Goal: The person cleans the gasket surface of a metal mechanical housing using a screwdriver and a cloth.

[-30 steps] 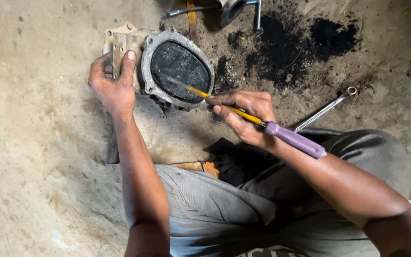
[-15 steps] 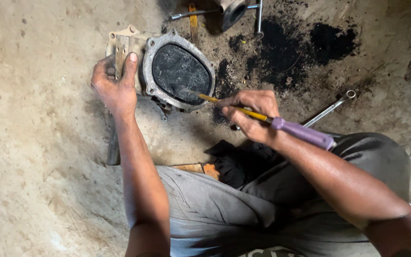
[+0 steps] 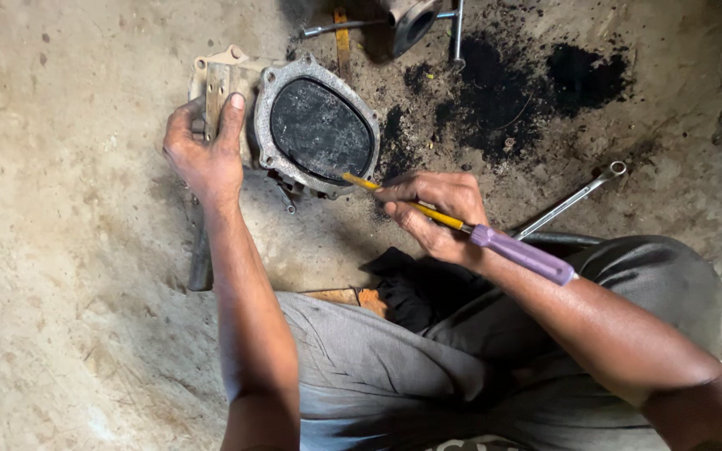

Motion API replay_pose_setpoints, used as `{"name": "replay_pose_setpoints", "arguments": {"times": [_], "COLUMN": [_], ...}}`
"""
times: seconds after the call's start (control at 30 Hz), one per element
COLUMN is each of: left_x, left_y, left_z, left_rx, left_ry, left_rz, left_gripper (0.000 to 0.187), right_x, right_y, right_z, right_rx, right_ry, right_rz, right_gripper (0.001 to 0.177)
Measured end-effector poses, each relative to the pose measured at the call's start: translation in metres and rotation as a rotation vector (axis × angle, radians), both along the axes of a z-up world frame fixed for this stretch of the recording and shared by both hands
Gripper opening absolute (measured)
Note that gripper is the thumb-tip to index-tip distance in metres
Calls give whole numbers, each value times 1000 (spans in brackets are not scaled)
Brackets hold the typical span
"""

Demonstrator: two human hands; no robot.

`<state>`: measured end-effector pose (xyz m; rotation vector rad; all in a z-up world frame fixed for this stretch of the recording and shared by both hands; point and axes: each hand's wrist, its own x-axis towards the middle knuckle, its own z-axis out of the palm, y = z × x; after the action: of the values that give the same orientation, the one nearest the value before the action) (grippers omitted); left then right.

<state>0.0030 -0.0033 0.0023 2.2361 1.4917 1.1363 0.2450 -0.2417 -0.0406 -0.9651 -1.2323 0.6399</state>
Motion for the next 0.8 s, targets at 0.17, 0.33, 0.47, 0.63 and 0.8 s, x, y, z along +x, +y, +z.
{"name": "replay_pose_setpoints", "arguments": {"times": [0.17, 0.33, 0.47, 0.63, 0.8], "left_x": [-1, 1, -3, -3, -4], "left_y": [-2, 0, -2, 1, 1], "left_z": [-2, 1, -3, -2, -3], "left_rx": [61, 6, 38, 6, 56], "left_ry": [42, 0, 37, 2, 32], "left_rz": [-23, -14, -10, -12, -46], "left_gripper": [42, 44, 43, 45, 44], "right_x": [-3, 2, -3, 2, -1], "right_y": [-2, -2, -5, -1, -4], "right_z": [1, 0, -1, -16, -10], "right_rx": [-20, -138, -151, -105, -158], "right_ry": [36, 22, 169, 17, 189], "right_rz": [-26, -17, 8, -13, 27], "right_gripper": [13, 12, 14, 16, 17]}}
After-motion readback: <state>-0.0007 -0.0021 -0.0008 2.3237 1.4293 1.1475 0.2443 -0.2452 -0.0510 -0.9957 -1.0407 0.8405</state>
